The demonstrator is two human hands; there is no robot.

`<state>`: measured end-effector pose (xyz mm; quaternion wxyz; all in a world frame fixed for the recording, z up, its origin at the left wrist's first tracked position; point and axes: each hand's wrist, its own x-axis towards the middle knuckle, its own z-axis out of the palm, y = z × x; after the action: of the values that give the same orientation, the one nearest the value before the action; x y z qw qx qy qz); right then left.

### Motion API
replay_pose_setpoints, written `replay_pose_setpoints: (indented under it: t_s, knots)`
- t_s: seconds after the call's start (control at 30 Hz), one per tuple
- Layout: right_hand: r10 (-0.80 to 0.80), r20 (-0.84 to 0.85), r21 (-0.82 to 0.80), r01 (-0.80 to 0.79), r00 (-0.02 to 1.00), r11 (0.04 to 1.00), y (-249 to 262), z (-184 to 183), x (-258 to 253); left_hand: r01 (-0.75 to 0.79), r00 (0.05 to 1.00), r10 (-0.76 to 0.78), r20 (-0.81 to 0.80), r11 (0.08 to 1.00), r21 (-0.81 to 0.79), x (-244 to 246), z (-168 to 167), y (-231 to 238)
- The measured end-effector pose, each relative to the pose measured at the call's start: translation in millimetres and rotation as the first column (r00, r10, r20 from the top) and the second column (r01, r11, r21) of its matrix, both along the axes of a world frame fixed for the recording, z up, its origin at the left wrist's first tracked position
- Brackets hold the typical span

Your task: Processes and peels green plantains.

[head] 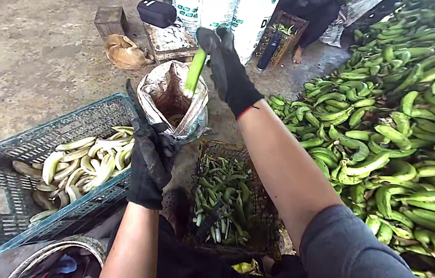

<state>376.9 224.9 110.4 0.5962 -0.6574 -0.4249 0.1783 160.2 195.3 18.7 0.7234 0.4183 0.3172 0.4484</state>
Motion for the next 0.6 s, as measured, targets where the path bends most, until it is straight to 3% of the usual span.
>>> replay_pose_setpoints:
  t_s: [0.1, 0.17, 0.23, 0.3, 0.4, 0.47, 0.6]
  knots:
    - [-0.076, 0.25, -0.108, 0.106, 0.965, 0.988, -18, -13, 24, -0.005, 1.0, 0.004, 0.026, 0.999, 0.052, -8, 2, 3]
    - [-0.037, 0.407, -0.329, 0.184, 0.913, 0.926, -49, -54, 42, -0.016, 0.997, 0.009, 0.073, 0.996, 0.09, -12, 0, 6]
    - [0.088, 0.451, -0.615, 0.238, 0.888, 0.752, -92, -125, 53, 0.001, 0.998, -0.007, 0.062, 0.995, 0.101, -15, -2, 4]
    - [0.225, 0.364, -0.842, 0.216, 0.904, 0.494, -136, -194, 55, 0.01, 1.0, -0.012, 0.029, 0.997, 0.08, -13, 4, -1]
    - [0.222, 0.159, -0.975, 0.117, 0.962, 0.19, -180, -263, 32, 0.034, 0.999, -0.032, -0.02, 0.993, 0.111, -9, 6, -8]
    - [0.183, 0.076, -0.991, 0.054, 0.98, 0.123, -189, -290, 10, 0.053, 0.998, -0.047, -0.05, 0.991, 0.127, -4, 6, -13]
    - [-0.066, 0.106, -0.982, 0.115, 0.992, 0.15, -194, -316, -18, 0.08, 0.99, -0.07, -0.122, 0.994, 0.08, 12, 4, -22]
